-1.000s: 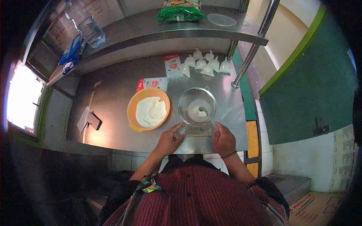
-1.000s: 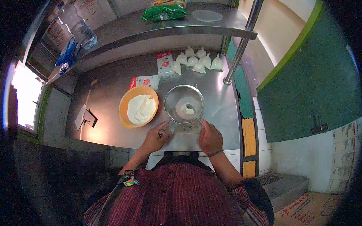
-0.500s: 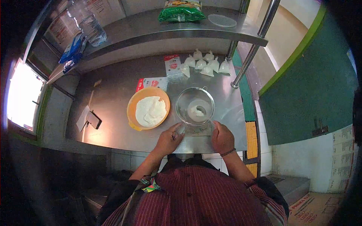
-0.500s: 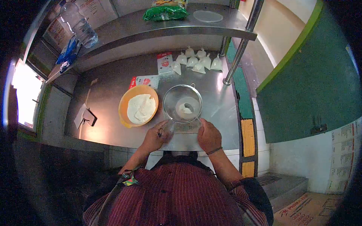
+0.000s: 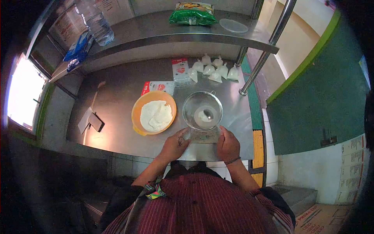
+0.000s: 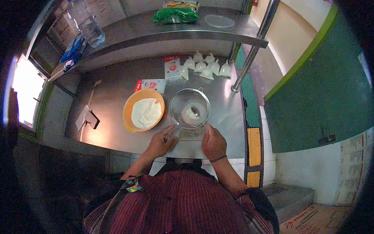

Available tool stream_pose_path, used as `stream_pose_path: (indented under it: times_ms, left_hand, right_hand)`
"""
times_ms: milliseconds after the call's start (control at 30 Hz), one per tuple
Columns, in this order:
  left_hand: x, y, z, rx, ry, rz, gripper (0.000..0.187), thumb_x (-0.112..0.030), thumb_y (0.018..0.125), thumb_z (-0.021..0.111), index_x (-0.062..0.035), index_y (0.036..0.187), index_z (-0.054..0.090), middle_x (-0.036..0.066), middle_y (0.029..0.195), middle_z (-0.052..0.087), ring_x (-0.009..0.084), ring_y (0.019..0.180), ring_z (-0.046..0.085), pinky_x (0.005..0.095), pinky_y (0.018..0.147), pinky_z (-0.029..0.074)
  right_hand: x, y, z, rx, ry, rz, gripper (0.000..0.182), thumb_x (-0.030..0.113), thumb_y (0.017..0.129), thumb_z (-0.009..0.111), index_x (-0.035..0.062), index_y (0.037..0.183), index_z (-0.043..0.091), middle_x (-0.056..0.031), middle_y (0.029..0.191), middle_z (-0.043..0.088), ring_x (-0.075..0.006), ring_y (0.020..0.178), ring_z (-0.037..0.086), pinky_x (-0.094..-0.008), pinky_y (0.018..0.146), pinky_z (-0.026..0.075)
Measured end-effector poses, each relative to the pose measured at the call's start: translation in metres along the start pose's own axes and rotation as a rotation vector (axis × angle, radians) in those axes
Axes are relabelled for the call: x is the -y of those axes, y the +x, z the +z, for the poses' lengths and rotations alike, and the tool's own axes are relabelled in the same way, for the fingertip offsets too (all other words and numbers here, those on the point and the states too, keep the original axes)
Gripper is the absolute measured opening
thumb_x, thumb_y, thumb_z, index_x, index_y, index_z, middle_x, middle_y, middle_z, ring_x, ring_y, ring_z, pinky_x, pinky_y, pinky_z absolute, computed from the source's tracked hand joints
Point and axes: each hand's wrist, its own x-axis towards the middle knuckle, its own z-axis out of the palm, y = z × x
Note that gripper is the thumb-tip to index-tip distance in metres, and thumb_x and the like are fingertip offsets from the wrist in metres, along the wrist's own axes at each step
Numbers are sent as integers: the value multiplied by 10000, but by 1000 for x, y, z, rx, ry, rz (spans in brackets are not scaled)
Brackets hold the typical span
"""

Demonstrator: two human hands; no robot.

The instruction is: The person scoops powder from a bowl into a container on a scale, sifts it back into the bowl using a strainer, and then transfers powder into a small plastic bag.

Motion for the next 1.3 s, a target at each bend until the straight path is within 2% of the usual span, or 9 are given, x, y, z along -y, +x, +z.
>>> stream_pose_path:
  times_ms: [100, 267, 400, 500, 567, 767, 1000, 1067, 1300]
  left_hand:
    - [8, 3, 6, -270, 78, 424, 571, -194, 940, 724, -64, 1460, 530, 203, 832, 683, 275, 687, 657, 406, 676, 529]
    - [-5, -2, -4, -17, -21, 22, 573, -193, 943, 722, -90, 1469, 521, 154, 754, 687, 264, 660, 667, 395, 651, 522]
    - [6, 0, 3, -74, 17, 122, 573, -187, 944, 720, -92, 1472, 518, 144, 732, 686, 260, 646, 667, 394, 653, 526]
    - [-8, -1, -3, -73, -27, 120, 553, -200, 938, 727, -99, 1450, 543, 174, 870, 724, 268, 769, 709, 399, 735, 551]
    - [-30, -1, -15, 89, 8, -152, 558, -207, 937, 731, -98, 1450, 541, 208, 1119, 728, 317, 993, 731, 399, 860, 564]
    - [3, 2, -1, -55, 63, 97, 569, -204, 944, 724, -88, 1466, 529, 195, 1068, 734, 251, 885, 725, 356, 836, 559]
    - [-8, 3, -10, 87, -44, -131, 558, -199, 947, 714, -67, 1457, 530, 223, 1315, 664, 338, 1114, 701, 403, 955, 541]
    - [9, 4, 2, -159, -70, 235, 553, -187, 934, 726, -69, 1443, 542, 189, 795, 658, 247, 657, 626, 392, 655, 519]
    - [11, 4, -1, -124, 8, 197, 559, -178, 928, 723, -72, 1447, 544, 178, 775, 648, 246, 651, 615, 393, 658, 520]
  right_hand:
    - [5, 5, -8, 22, -44, 59, 338, 162, 988, 511, 19, 1271, 630, -212, 1013, 701, -388, 916, 692, -492, 808, 556]
    - [0, 4, -4, 19, -82, -6, 331, 150, 974, 517, 31, 1264, 625, -203, 954, 687, -399, 849, 680, -511, 750, 550]
    - [5, 2, -1, -6, -8, -23, 329, 147, 966, 525, 35, 1257, 630, -200, 939, 691, -403, 837, 680, -514, 743, 546]
    - [8, 2, -4, -10, 9, -53, 327, 139, 959, 532, 34, 1251, 634, -200, 937, 693, -401, 837, 680, -513, 740, 545]
    - [8, 1, -6, 11, 16, -62, 327, 135, 955, 535, 32, 1249, 635, -201, 941, 691, -399, 842, 679, -512, 741, 544]
    - [-5, 2, 2, 13, -68, -58, 317, 137, 947, 552, 20, 1225, 648, -192, 906, 667, -393, 822, 667, -508, 745, 541]
    - [-9, 1, -2, 71, -20, -92, 313, 151, 963, 550, 31, 1237, 640, -186, 898, 659, -392, 809, 658, -514, 720, 528]
    - [-9, 1, -1, 87, -24, -85, 311, 148, 967, 547, 32, 1242, 636, -185, 900, 658, -392, 808, 655, -517, 721, 525]
    - [-5, 10, -7, 88, 6, 39, 340, 144, 999, 498, 12, 1294, 602, -221, 1011, 656, -412, 920, 649, -502, 811, 520]
